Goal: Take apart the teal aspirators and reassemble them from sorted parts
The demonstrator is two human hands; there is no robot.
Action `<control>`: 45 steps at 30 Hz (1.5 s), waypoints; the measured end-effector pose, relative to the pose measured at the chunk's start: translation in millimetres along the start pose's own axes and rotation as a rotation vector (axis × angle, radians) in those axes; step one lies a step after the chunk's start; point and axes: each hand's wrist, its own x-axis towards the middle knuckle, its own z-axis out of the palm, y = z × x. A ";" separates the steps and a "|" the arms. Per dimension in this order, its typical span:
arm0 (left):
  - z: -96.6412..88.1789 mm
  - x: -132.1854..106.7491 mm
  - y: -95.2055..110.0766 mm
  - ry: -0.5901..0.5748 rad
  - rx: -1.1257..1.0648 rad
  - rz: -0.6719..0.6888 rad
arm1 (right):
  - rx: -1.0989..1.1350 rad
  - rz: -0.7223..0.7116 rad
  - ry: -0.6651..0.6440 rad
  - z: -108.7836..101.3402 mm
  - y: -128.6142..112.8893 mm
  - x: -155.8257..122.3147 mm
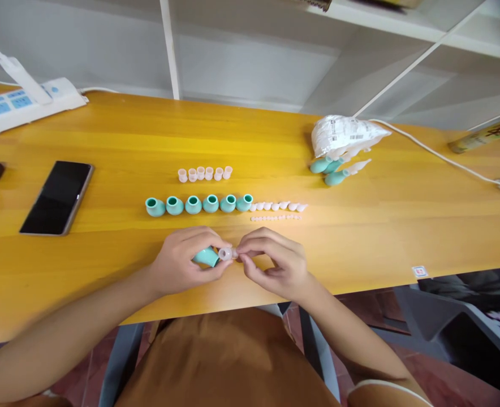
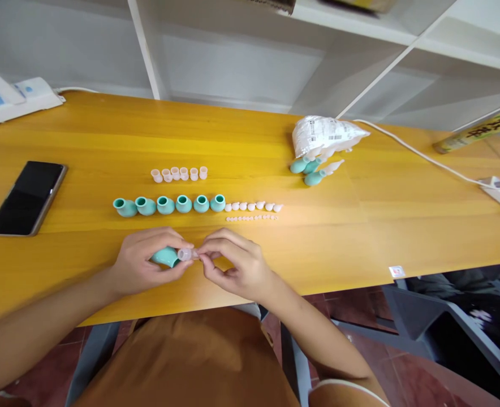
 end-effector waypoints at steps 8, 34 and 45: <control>-2.0 0.7 0.5 -0.069 -0.015 0.016 | 0.071 0.140 -0.108 -7.9 -0.6 5.8; -0.5 -0.2 1.4 -0.123 -0.021 -0.010 | -0.054 -0.004 -0.143 -3.4 8.5 0.8; 1.0 0.0 3.1 -0.035 0.022 -0.061 | -0.111 -0.046 -0.017 3.6 11.7 1.7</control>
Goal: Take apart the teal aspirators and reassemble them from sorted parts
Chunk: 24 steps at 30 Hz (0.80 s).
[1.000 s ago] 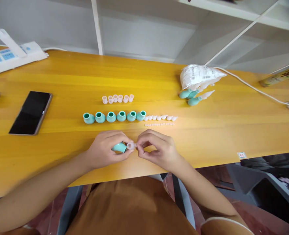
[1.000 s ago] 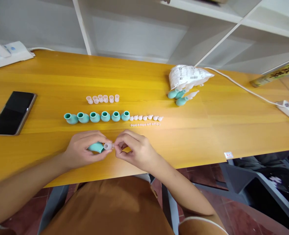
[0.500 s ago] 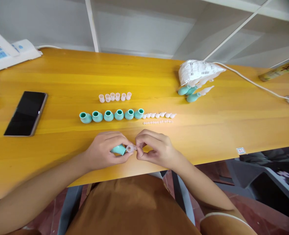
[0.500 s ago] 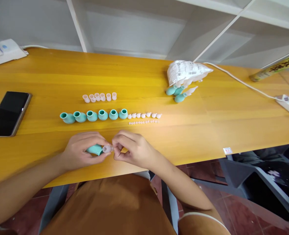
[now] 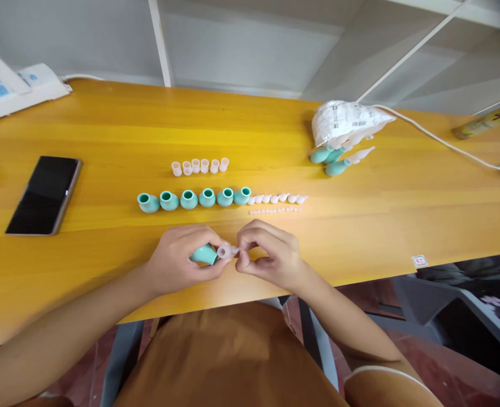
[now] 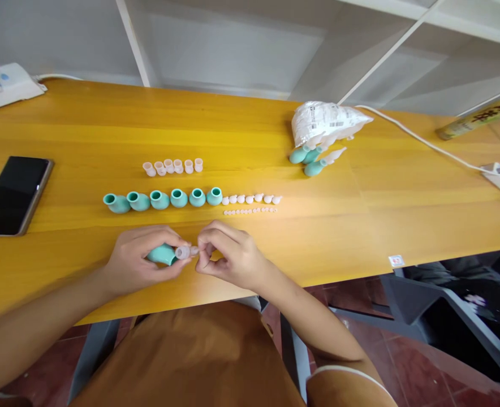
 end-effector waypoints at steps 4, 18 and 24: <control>1.4 -0.3 -0.5 0.003 -0.019 -0.016 | 0.009 0.020 0.017 2.1 0.4 0.9; 0.5 -0.2 -4.4 0.026 -0.027 -0.017 | 0.130 0.041 -0.020 -9.4 1.8 -3.5; 0.4 -0.2 -3.0 0.032 -0.034 -0.006 | 0.107 0.030 0.042 -5.5 -1.1 -7.5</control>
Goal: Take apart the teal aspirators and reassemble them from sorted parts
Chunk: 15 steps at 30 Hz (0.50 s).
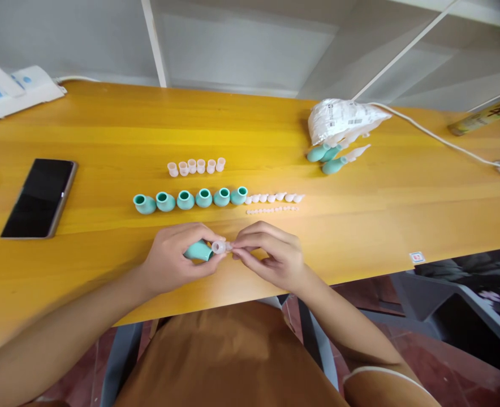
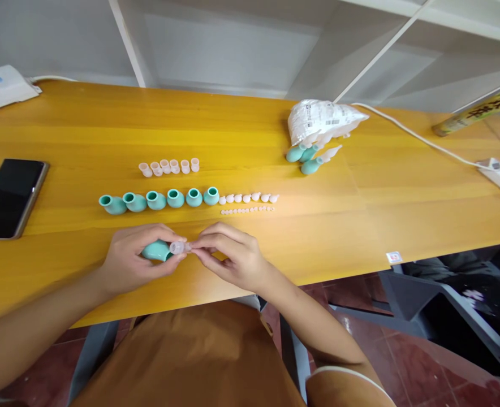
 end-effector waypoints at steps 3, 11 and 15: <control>0.9 0.7 3.5 -0.024 -0.002 -0.030 | 0.140 0.107 0.017 -1.6 -2.3 -5.6; 4.5 -1.3 4.8 -0.041 -0.023 -0.098 | 0.286 0.348 0.002 -7.3 -4.4 -17.7; 2.5 -0.7 3.2 -0.060 -0.014 -0.061 | 0.267 0.335 -0.027 -6.8 -4.0 -13.2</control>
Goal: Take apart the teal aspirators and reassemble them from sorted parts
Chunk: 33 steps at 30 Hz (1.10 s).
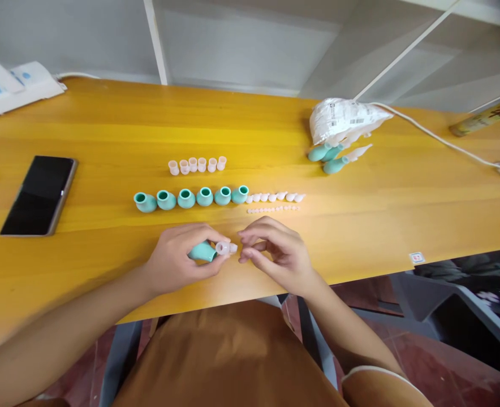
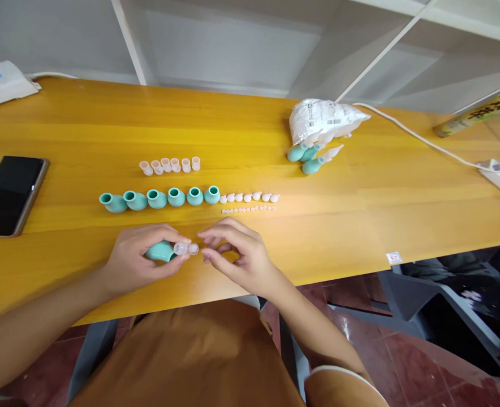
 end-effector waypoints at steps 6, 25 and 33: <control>-2.5 0.4 -1.8 -0.038 0.013 0.041 | -0.233 -0.221 0.020 3.2 -3.7 5.1; -1.4 -1.4 3.5 -0.012 0.068 -0.102 | -0.519 -0.467 0.182 21.4 5.0 -3.2; -3.3 -0.3 -6.3 -0.034 0.031 -0.088 | -0.494 -0.046 0.362 -46.7 -13.6 -11.9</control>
